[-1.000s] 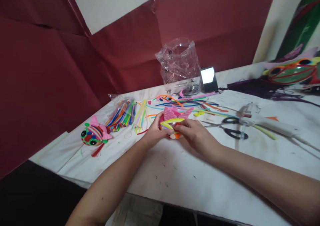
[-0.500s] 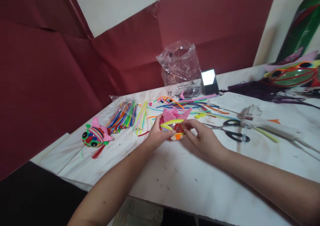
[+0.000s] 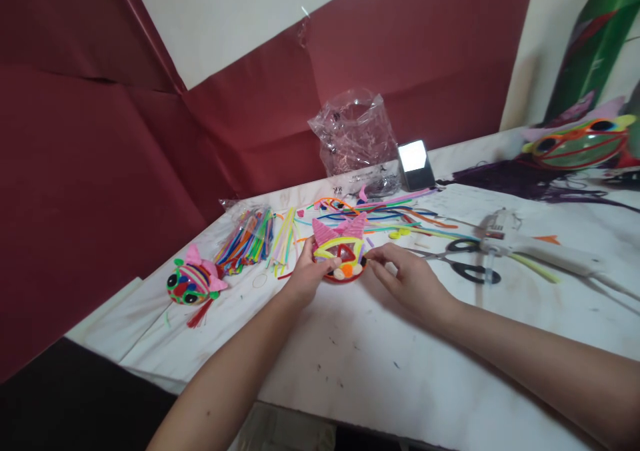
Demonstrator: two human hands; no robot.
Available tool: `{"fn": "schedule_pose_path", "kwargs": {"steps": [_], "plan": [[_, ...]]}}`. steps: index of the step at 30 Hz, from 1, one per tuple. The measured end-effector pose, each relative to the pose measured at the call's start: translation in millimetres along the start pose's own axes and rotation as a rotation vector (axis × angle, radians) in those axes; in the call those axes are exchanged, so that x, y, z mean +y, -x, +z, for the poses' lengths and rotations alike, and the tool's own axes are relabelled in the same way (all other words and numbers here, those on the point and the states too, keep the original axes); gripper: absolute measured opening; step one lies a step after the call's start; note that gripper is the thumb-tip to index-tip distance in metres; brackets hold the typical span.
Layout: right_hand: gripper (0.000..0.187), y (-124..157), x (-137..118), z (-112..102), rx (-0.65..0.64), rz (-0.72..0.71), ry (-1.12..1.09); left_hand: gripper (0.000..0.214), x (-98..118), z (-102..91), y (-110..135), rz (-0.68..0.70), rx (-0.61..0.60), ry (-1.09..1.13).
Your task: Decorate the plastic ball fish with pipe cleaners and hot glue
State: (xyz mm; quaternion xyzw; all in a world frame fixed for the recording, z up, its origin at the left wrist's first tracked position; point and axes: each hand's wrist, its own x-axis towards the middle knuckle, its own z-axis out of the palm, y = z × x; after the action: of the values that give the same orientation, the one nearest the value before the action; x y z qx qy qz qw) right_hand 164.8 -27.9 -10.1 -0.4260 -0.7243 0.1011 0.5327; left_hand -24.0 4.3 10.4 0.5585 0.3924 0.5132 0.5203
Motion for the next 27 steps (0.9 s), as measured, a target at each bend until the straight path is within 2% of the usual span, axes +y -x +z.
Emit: {"fn": "schedule_pose_path", "kwargs": {"steps": [3,8,16,27], "plan": [[0.015,1.1,0.2,0.9,-0.007,0.012,-0.029,0.078,-1.5,-0.6,-0.2,0.005,-0.03,0.034],[0.012,0.4,0.2,4.0,-0.012,0.112,-0.136,0.083,-3.2,-0.5,0.2,0.009,-0.064,0.029],[0.012,1.6,-6.5,3.8,0.0,0.136,-0.157,0.083,-3.8,0.1,0.5,-0.013,-0.079,0.062],[0.029,-4.7,-5.5,5.1,-0.069,0.49,-0.505,0.082,-4.0,0.0,0.8,-0.031,-0.092,0.042]]}}
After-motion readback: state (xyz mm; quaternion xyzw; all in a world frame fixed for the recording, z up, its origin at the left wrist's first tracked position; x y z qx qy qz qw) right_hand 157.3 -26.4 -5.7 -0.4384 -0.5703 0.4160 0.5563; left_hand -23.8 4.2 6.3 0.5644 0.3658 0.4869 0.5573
